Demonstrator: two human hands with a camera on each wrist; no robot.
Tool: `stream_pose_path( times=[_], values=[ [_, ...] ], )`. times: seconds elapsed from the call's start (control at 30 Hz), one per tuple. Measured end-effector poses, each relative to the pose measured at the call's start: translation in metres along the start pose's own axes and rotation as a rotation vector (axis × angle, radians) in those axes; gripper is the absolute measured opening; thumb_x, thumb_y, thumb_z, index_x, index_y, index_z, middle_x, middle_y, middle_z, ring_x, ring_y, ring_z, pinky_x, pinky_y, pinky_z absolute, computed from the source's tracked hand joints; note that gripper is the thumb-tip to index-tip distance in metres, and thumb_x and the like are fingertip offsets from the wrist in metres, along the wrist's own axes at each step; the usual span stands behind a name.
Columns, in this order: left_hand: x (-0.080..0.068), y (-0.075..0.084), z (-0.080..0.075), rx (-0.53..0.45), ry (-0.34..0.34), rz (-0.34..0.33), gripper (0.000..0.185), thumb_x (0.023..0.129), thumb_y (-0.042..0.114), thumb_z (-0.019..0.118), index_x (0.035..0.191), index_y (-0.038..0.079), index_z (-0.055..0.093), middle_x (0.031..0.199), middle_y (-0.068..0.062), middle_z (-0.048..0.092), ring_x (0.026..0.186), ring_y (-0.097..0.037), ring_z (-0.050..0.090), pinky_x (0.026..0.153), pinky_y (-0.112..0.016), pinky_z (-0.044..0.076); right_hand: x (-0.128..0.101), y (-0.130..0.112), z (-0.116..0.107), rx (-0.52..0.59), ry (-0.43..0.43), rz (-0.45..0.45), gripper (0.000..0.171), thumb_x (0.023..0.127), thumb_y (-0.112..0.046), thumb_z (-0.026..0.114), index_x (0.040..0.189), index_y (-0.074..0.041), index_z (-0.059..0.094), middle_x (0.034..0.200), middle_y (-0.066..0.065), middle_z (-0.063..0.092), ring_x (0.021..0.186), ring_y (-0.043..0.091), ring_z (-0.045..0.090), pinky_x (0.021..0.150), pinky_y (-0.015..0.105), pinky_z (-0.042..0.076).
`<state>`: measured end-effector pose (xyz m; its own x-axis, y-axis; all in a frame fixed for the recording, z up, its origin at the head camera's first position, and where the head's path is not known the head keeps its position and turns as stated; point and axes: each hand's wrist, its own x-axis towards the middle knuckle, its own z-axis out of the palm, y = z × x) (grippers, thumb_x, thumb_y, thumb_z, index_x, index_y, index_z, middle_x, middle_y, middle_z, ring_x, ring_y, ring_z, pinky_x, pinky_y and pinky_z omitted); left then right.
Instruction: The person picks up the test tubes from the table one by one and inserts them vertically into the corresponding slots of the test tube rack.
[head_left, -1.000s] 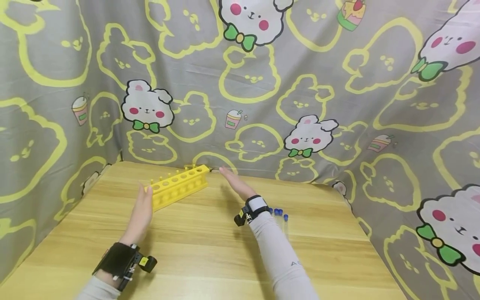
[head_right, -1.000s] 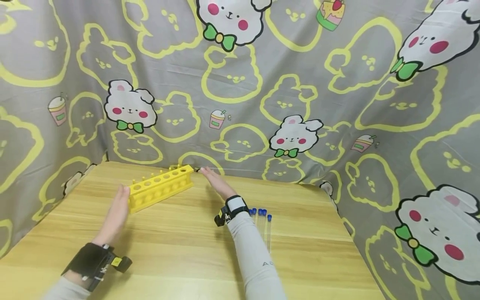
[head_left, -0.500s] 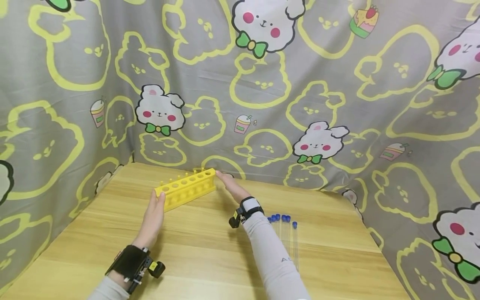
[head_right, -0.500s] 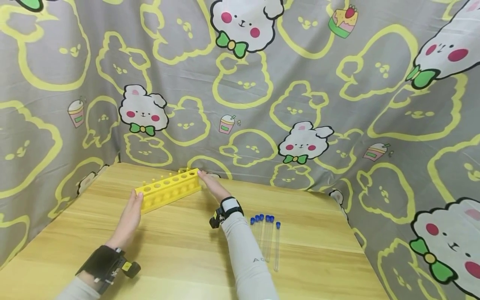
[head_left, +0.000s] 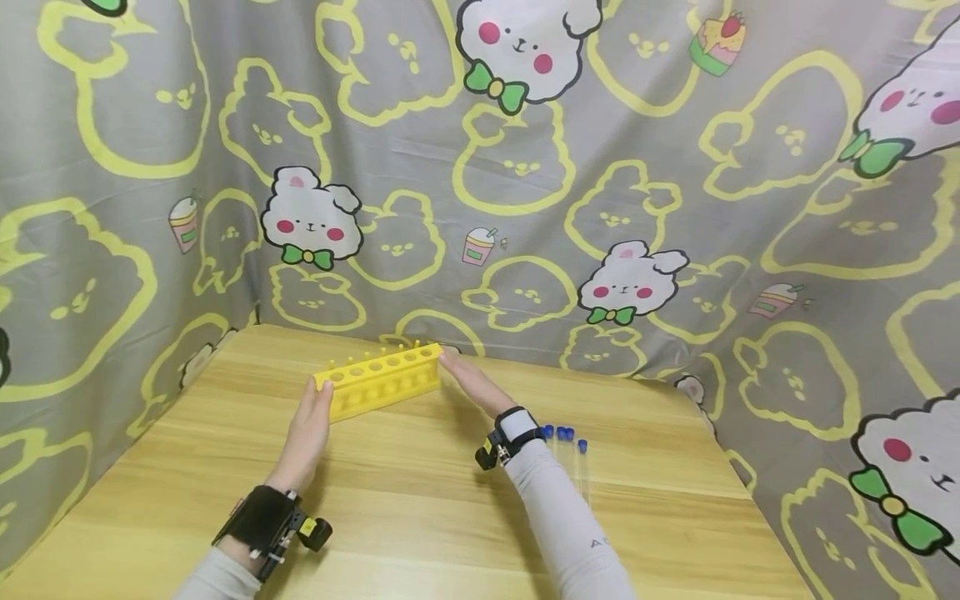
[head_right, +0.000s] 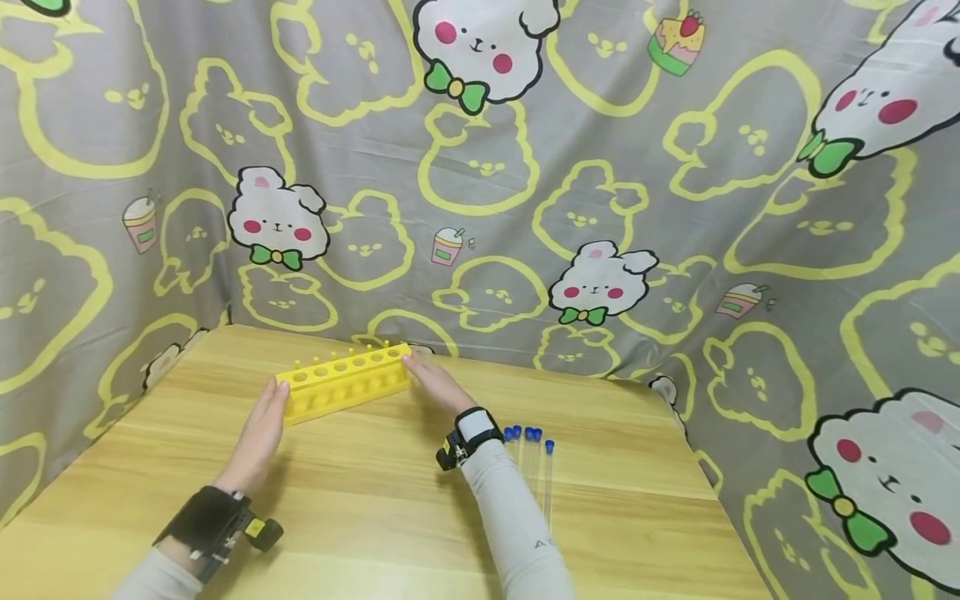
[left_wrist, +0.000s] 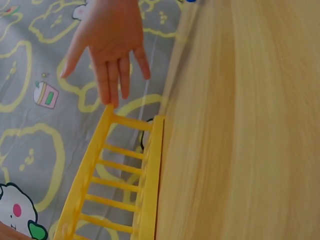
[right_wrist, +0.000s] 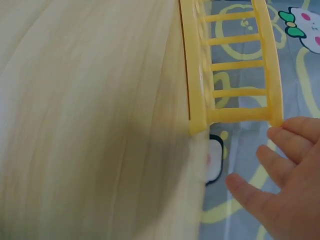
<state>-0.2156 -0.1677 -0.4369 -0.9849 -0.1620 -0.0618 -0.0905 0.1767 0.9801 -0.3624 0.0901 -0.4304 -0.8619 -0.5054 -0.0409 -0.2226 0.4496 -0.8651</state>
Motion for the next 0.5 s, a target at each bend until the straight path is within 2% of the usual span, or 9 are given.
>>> stream_pose_path(
  times=[0.13,0.3,0.5],
  values=[
    [0.003,0.001,0.005,-0.017,-0.020,0.005,0.085,0.097,0.067,0.019,0.153,0.014,-0.017,0.162,-0.003,-0.019,0.151,-0.030,-0.014,0.122,-0.054,-0.006,-0.014,0.003,-0.007,-0.098,0.038,0.009,0.070,0.101,-0.058,0.032,0.154,-0.012,0.027,0.162,0.005,0.023,0.151,0.023,0.020,0.124,0.045,0.015],
    [0.011,0.003,0.015,-0.028,-0.038,0.005,0.086,0.096,0.068,0.020,0.154,0.015,-0.015,0.163,-0.004,-0.016,0.152,-0.030,-0.012,0.122,-0.055,-0.005,-0.035,0.007,-0.016,-0.195,0.096,0.026,0.068,0.101,-0.056,0.035,0.150,-0.009,0.036,0.157,0.009,0.035,0.147,0.028,0.030,0.123,0.046,0.022],
    [0.019,0.007,0.033,-0.048,-0.059,0.001,0.079,0.100,0.061,0.021,0.155,0.015,-0.012,0.164,-0.004,-0.012,0.152,-0.030,-0.009,0.123,-0.054,-0.003,-0.062,0.010,-0.027,-0.252,0.138,0.014,0.070,0.101,-0.056,0.036,0.149,-0.006,0.037,0.156,0.014,0.036,0.146,0.032,0.031,0.122,0.049,0.022]
  ],
)
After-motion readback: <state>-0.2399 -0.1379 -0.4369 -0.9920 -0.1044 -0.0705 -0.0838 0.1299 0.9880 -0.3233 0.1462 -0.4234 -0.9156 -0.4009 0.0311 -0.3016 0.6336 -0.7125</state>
